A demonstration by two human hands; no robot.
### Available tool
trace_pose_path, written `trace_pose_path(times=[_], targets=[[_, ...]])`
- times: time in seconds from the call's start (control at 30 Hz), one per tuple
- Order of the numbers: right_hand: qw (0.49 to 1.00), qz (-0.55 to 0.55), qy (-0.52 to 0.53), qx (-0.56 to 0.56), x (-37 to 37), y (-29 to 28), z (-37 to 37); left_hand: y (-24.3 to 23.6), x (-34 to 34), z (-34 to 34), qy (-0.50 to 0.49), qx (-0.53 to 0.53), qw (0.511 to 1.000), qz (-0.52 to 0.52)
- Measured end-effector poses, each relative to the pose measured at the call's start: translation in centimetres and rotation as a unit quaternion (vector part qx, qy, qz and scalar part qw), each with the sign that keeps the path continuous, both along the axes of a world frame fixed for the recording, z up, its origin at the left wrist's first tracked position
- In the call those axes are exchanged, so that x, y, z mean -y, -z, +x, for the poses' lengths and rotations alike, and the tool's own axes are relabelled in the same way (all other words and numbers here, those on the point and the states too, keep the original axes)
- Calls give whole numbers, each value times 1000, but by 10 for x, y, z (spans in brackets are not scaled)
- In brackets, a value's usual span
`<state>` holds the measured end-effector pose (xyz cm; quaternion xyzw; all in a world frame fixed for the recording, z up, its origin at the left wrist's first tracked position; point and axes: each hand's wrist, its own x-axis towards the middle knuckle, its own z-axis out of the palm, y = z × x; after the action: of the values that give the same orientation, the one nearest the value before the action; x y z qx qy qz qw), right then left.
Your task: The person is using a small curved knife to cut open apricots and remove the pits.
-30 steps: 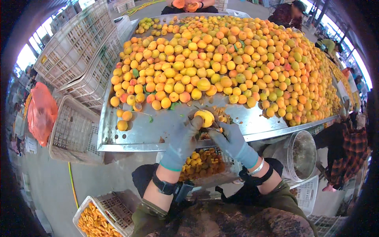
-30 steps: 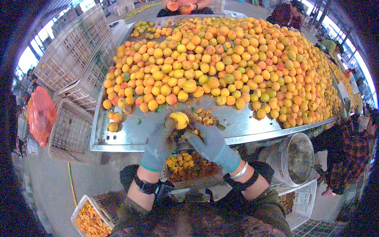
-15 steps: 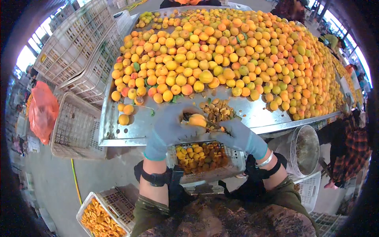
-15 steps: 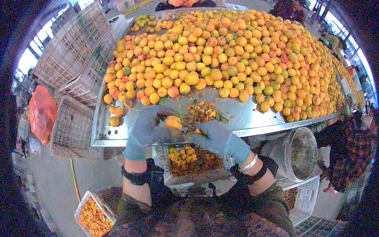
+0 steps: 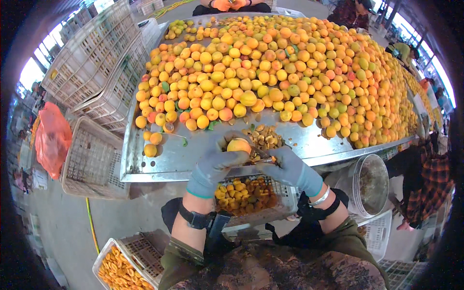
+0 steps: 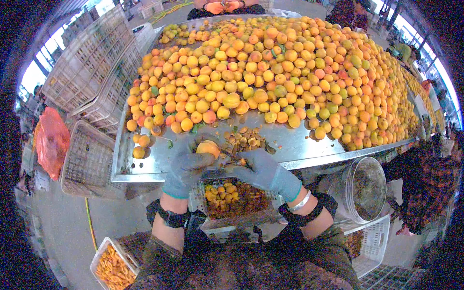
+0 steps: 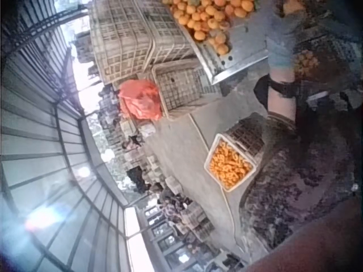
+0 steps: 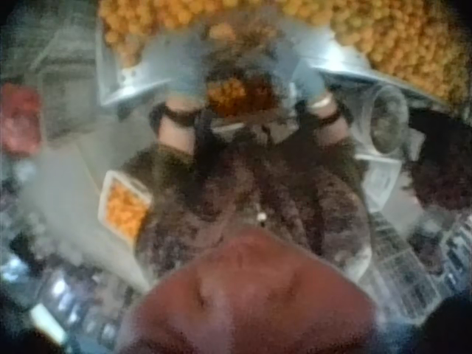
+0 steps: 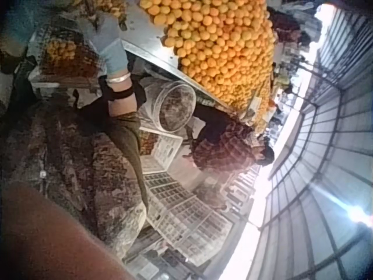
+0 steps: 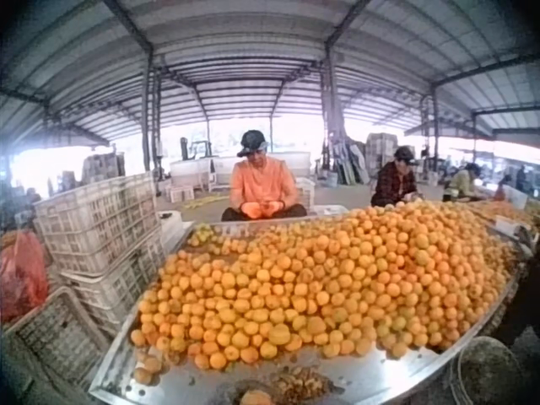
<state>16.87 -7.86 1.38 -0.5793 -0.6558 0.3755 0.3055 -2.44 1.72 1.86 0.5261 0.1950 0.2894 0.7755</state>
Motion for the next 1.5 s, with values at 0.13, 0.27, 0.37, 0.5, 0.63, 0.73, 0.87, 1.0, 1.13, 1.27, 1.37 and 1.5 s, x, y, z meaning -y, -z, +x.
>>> trace_pose_path(times=[0.13,0.27,0.37,0.5,0.63,0.73,0.87,1.0,1.13,1.27,1.37,1.5], targets=[[999,-19,30,-35,-3,9,-4,-1,9,11,-67,21,998,-2],[982,-42,27,-181,-5,14,-11,5,39,30,-152,162,971,-92],[994,-23,30,-107,-2,2,-9,-12,31,19,-90,109,982,-122],[997,-22,-50,48,-2,-11,5,-21,-5,-10,52,-209,956,197],[981,-147,-80,95,-6,-21,6,-18,-7,-15,80,-235,942,228],[987,-154,-34,-34,-4,-32,3,-6,-4,-11,3,-88,983,161],[976,-142,47,-158,0,-7,-7,-4,26,10,-100,42,993,-48],[975,-112,43,-188,1,-9,-9,5,26,17,-89,51,995,-23],[990,-121,-50,-45,-3,-7,7,-1,18,4,-15,-21,997,77],[990,-99,-101,-8,-6,-16,15,-1,13,-1,40,-75,992,93],[988,-51,90,-111,-8,12,8,-15,17,7,-15,-47,998,35],[926,-91,198,-309,-16,9,15,16,14,20,-104,-203,936,270]])
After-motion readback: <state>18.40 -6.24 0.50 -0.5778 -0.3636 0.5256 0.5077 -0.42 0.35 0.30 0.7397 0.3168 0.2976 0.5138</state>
